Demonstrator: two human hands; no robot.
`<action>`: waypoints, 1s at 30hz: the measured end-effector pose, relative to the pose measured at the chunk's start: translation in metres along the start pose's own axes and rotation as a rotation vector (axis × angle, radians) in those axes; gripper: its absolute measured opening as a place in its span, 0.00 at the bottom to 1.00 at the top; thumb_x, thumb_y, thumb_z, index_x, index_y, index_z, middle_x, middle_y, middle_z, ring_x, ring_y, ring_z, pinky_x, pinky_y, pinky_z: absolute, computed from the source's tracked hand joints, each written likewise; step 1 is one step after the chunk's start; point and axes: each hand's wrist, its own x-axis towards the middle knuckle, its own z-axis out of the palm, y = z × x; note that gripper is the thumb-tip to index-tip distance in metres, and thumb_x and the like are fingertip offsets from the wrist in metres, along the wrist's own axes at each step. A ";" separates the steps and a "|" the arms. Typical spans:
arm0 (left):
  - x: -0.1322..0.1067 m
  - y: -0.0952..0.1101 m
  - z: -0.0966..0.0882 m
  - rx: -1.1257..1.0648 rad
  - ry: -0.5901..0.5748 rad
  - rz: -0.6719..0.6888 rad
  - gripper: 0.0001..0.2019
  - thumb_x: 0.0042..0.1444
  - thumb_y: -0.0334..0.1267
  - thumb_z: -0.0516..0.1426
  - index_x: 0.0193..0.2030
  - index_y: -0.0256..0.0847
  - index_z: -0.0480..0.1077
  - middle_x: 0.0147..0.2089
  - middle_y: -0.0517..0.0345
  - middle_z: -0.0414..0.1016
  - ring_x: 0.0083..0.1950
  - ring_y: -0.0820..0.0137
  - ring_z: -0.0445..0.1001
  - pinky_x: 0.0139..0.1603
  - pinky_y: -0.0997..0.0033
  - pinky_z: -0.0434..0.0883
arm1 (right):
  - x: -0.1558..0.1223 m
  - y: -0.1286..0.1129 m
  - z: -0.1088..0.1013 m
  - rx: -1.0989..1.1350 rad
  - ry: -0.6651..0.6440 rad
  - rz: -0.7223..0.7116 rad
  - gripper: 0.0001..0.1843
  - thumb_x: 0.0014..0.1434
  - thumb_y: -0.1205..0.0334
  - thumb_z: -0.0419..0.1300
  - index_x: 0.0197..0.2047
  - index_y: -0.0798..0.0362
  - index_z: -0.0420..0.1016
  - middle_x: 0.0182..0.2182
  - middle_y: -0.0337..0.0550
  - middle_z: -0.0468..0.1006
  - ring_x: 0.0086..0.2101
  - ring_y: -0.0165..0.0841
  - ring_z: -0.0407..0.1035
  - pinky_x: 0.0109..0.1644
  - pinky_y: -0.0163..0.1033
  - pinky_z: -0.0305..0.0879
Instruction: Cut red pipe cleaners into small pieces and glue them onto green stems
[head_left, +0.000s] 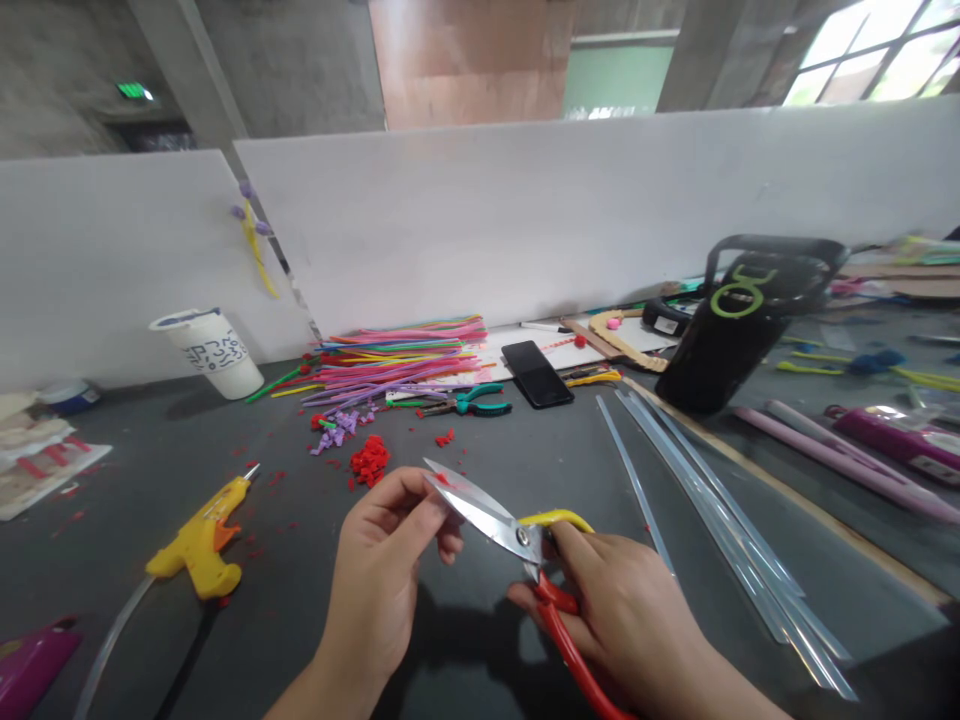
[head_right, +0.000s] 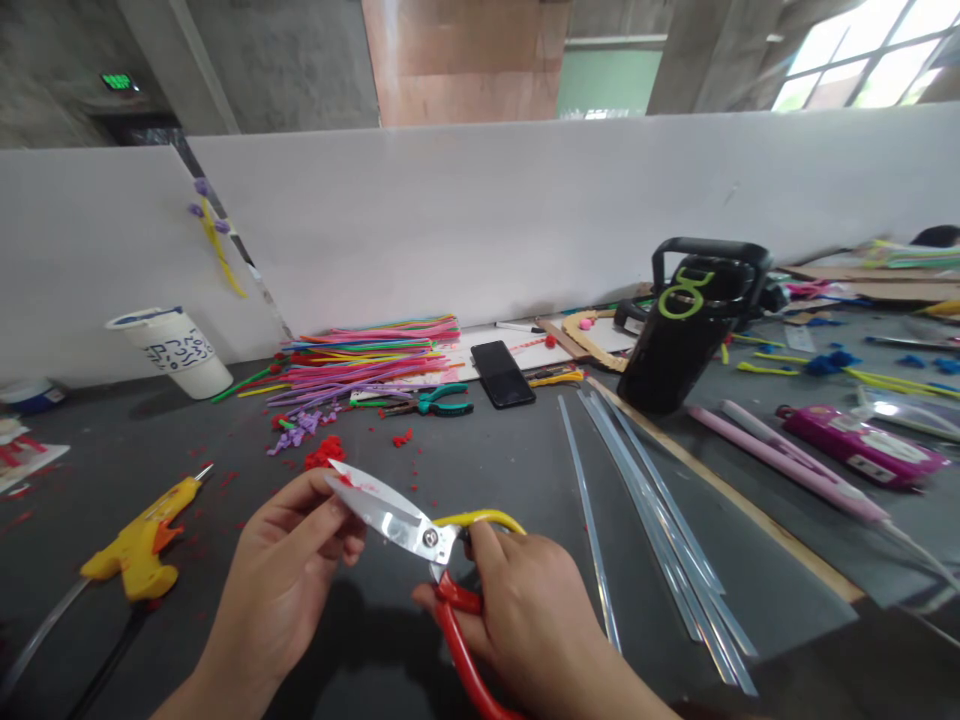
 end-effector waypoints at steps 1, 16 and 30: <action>0.000 0.000 0.000 -0.002 0.001 -0.001 0.02 0.46 0.32 0.60 0.25 0.37 0.71 0.22 0.64 0.71 0.21 0.81 0.66 0.20 0.84 0.64 | 0.000 0.000 0.000 -0.002 0.006 0.000 0.24 0.58 0.40 0.44 0.27 0.52 0.62 0.18 0.39 0.70 0.17 0.33 0.65 0.22 0.35 0.49; 0.003 0.002 -0.002 -0.002 -0.007 -0.010 0.02 0.46 0.32 0.60 0.26 0.37 0.71 0.22 0.63 0.71 0.21 0.80 0.67 0.21 0.83 0.65 | 0.002 0.003 -0.001 0.098 -0.053 0.080 0.22 0.54 0.42 0.51 0.23 0.52 0.62 0.14 0.35 0.66 0.15 0.29 0.60 0.21 0.34 0.45; 0.001 -0.011 0.003 0.059 -0.432 -0.561 0.06 0.45 0.34 0.61 0.24 0.35 0.69 0.19 0.59 0.72 0.16 0.80 0.66 0.16 0.83 0.60 | 0.031 -0.009 -0.022 1.267 -0.334 0.556 0.07 0.50 0.59 0.54 0.30 0.54 0.66 0.12 0.28 0.63 0.12 0.21 0.54 0.14 0.26 0.49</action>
